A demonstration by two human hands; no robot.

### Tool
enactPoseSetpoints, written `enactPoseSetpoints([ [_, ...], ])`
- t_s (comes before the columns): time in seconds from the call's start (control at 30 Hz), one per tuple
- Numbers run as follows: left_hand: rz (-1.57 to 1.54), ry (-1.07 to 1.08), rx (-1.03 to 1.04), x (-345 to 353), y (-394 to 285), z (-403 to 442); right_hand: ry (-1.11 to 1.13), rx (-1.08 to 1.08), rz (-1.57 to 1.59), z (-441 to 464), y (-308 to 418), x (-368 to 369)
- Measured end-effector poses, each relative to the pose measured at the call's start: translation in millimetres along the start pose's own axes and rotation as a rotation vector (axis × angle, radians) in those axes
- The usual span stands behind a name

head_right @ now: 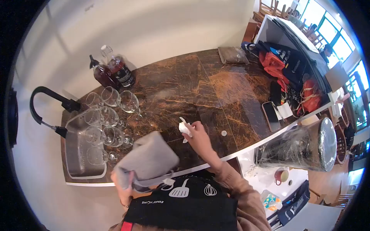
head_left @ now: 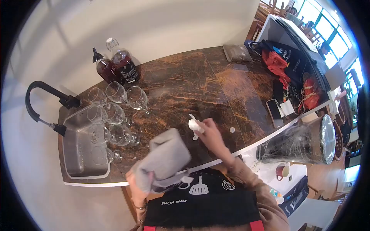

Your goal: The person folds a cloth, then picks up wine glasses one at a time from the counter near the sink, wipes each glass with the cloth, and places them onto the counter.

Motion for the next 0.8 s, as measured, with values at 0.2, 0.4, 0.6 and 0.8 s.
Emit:
enactPoseSetpoints([
  [0.2,0.102,-0.304,-0.104,-55,26,-22,0.257,0.143,0.327,-34,20,83],
  [0.4,0.016,-0.462,-0.175,-72,40,-24,0.263,0.149,0.17,-18,-61,44],
  [0.6,-0.204,-0.358,-0.215,-60,68,-1,-0.07,-0.08,-0.26,-16,-35,12],
  [0.8,-0.207,-0.301,-0.206,-24,30,43,0.526,-0.057,0.614,-91,36,42],
])
Point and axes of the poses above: each hand's wrist, its own z-axis towards the middle knuckle, its own x-axis out of the palm, y = z × x, the point moved 10 cm from there along z, towards the middle knuckle, and after that the axes turned 3 degrees about -x, right-handed, at the moved point
